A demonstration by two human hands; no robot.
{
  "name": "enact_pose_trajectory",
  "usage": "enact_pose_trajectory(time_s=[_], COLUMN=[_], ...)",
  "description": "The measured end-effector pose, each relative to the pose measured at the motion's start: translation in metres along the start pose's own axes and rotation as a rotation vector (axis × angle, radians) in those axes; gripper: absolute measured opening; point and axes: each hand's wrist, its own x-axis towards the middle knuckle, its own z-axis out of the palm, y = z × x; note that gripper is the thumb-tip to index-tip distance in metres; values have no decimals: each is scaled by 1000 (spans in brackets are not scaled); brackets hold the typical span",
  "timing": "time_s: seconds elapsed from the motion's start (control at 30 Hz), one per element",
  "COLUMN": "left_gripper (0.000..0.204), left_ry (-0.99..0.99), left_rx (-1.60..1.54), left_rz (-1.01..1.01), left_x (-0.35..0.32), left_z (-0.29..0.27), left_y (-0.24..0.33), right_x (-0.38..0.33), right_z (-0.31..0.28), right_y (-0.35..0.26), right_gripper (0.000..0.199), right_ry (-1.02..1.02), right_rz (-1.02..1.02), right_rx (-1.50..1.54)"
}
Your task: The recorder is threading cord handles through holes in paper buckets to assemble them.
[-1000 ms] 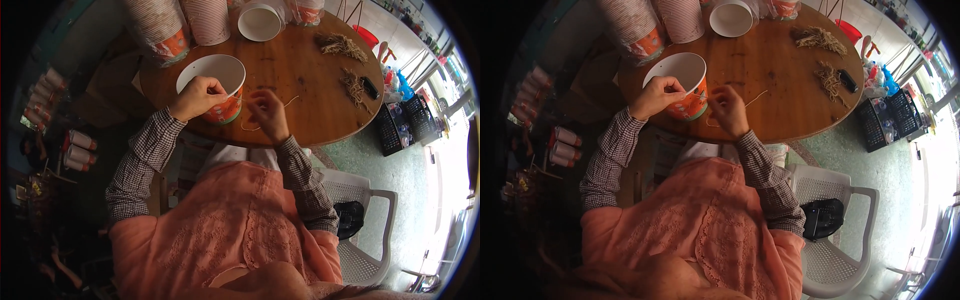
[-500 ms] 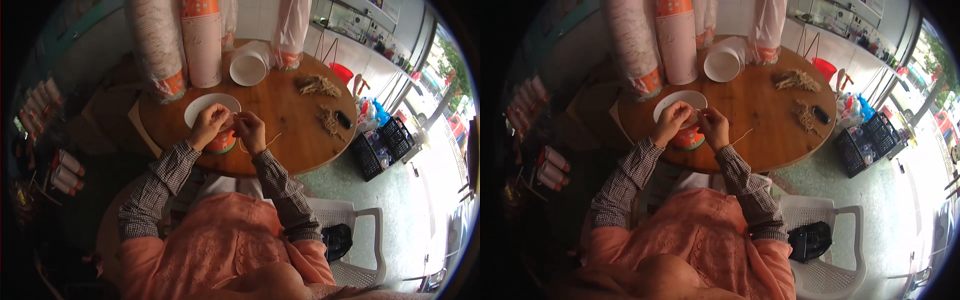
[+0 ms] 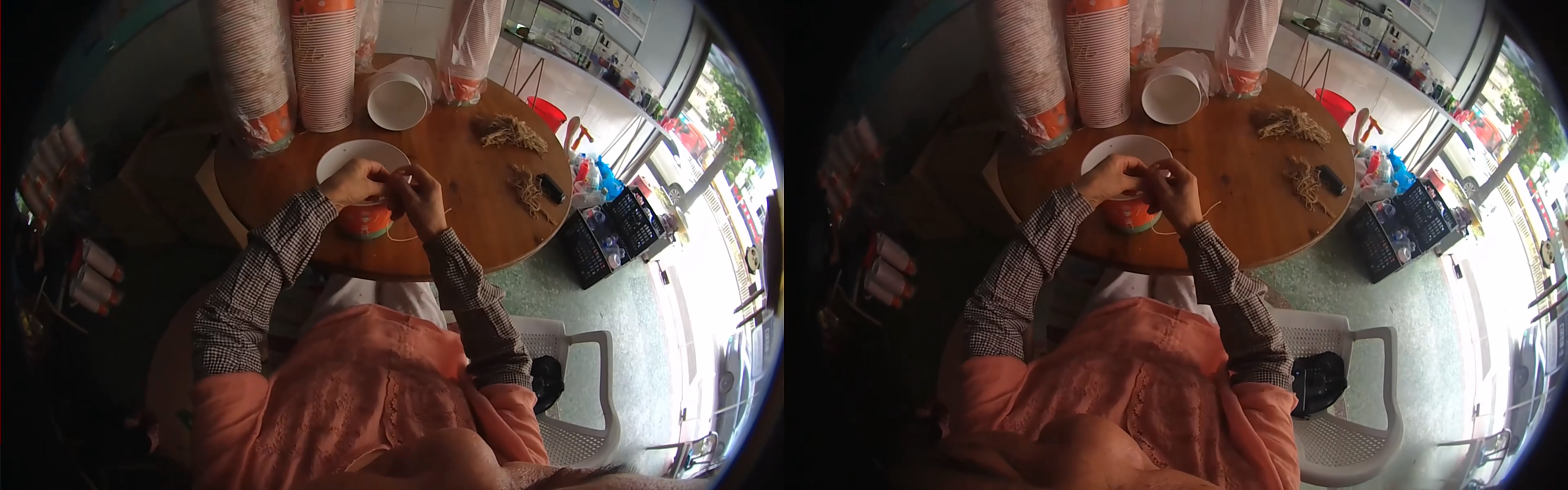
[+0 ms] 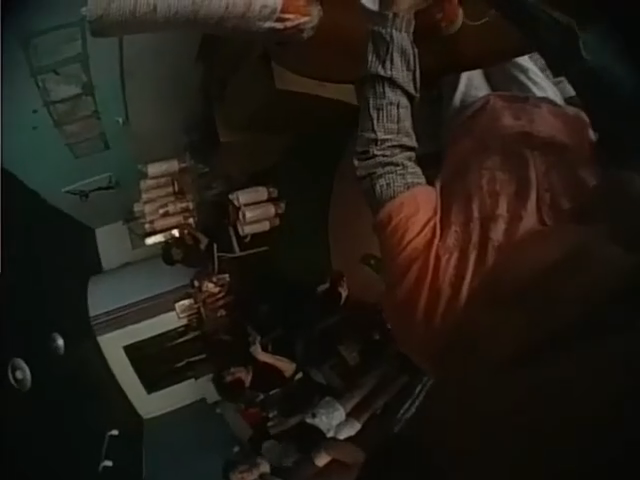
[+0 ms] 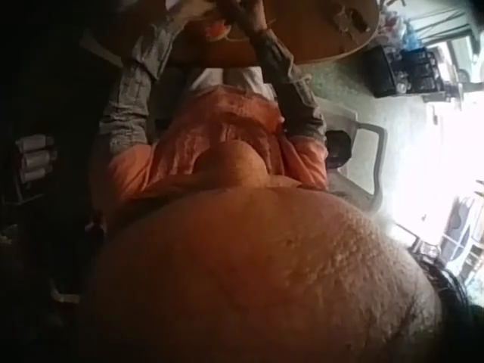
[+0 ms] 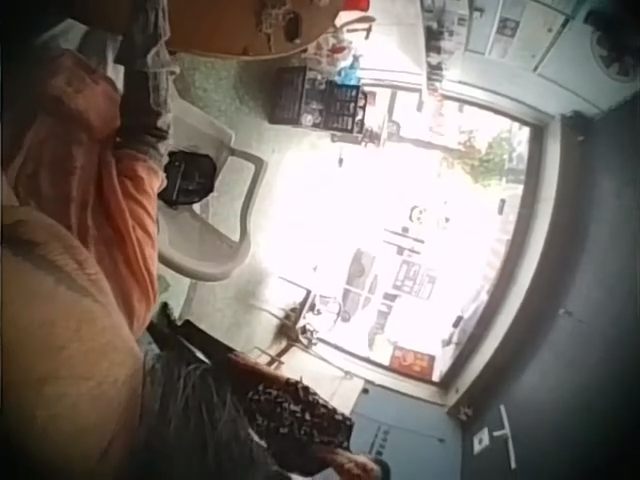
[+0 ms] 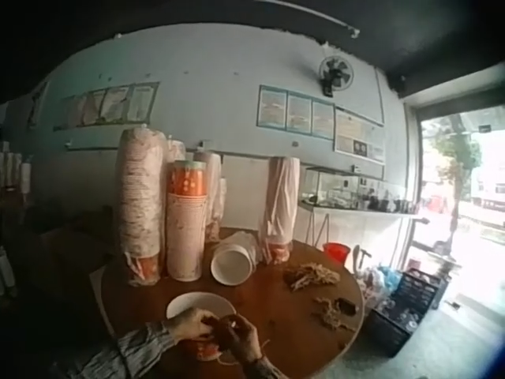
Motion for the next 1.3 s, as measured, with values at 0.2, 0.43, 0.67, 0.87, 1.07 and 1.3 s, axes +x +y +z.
enact_pose_trajectory(time_s=[0.2, 0.43, 0.67, 0.87, 1.07, 1.3], left_gripper=[15, 17, 17, 16, 17, 16], left_ry=[-25, 20, -286, -196, -201, -209], left_rx=[-425, -377, -218, -294, -466, -517], left_rz=[2, -45, 7, -28, -73, -98], left_x=[-2, 8, 10, 8, 7, 7], left_z=[1, 5, 14, 16, 14, 19], left_y=[0, 15, 19, 16, 15, 18], right_x=[-24, -28, 24, 1, -28, -25], right_z=[-40, -54, -59, -80, -50, -39], right_y=[-13, -41, -25, 4, 5, 14], right_gripper=[26, 15, 15, 20, 28, 18], right_ry=[-152, 43, -71, 83, 55, 121], right_rz=[20, -530, -505, -30, -42, -152], right_rx=[27, -1053, -766, -204, 233, 169])
